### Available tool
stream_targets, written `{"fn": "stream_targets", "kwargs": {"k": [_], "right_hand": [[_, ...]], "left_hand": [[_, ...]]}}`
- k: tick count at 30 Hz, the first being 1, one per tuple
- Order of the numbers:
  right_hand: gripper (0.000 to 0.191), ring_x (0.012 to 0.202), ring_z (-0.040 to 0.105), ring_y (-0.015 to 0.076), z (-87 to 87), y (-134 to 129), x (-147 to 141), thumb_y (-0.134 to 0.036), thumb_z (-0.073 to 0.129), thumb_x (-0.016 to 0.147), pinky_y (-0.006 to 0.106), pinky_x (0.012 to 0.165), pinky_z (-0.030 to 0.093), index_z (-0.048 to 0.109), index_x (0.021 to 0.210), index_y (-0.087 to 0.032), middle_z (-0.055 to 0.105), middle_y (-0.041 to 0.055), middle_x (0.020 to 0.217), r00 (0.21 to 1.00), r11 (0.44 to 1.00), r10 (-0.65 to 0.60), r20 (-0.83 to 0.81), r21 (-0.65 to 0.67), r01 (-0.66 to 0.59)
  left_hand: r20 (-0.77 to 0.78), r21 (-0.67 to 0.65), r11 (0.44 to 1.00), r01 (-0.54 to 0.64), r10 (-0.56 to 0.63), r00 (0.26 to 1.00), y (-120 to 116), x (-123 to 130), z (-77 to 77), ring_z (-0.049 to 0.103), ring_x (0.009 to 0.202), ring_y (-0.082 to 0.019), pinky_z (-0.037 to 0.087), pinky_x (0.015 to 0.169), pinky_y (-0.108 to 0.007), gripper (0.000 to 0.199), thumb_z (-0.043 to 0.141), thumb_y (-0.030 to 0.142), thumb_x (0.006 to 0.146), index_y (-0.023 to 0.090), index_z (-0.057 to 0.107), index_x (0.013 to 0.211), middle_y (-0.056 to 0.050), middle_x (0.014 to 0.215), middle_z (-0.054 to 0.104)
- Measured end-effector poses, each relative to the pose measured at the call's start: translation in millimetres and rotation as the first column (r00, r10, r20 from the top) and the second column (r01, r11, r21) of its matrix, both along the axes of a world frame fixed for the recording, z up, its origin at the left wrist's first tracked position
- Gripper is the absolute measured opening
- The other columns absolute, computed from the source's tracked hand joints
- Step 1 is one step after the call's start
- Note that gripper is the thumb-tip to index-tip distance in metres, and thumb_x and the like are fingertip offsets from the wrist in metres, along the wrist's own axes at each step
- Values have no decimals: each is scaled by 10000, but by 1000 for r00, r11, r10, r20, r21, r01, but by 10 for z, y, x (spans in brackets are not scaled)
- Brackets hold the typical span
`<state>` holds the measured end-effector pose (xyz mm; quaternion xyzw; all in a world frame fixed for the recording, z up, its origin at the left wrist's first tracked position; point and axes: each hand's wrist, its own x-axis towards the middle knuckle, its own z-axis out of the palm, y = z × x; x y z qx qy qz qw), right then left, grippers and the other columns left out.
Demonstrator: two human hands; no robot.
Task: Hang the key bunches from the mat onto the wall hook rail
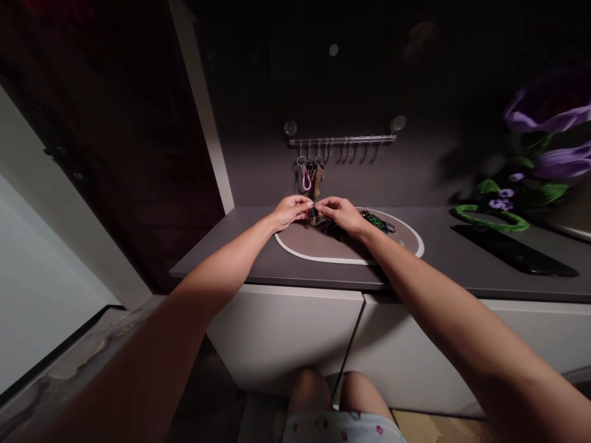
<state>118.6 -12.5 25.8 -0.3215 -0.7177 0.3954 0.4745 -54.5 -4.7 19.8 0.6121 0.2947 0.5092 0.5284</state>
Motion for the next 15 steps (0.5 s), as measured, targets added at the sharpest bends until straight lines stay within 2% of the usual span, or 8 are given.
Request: {"fn": "stream_targets", "kwargs": {"k": [10, 15], "right_hand": [[251, 549, 443, 65, 3, -5, 7, -362, 665, 635, 217, 577, 368, 619, 723, -131, 560, -17, 606, 999, 1000, -5, -38, -18, 5], [259, 569, 462, 68, 1, 16, 8, -375, 668, 623, 215, 599, 390, 609, 709, -138, 568, -13, 638, 998, 1000, 2, -67, -31, -4]], "left_hand": [[20, -31, 1000, 4, -3, 1000, -24, 31, 6, 575, 695, -83, 471, 734, -290, 296, 718, 275, 621, 98, 585, 818, -12, 744, 606], [21, -12, 1000, 3, -3, 1000, -45, 58, 3, 564, 666, -79, 480, 687, -270, 306, 716, 302, 621, 102, 595, 818, -12, 737, 600]]}}
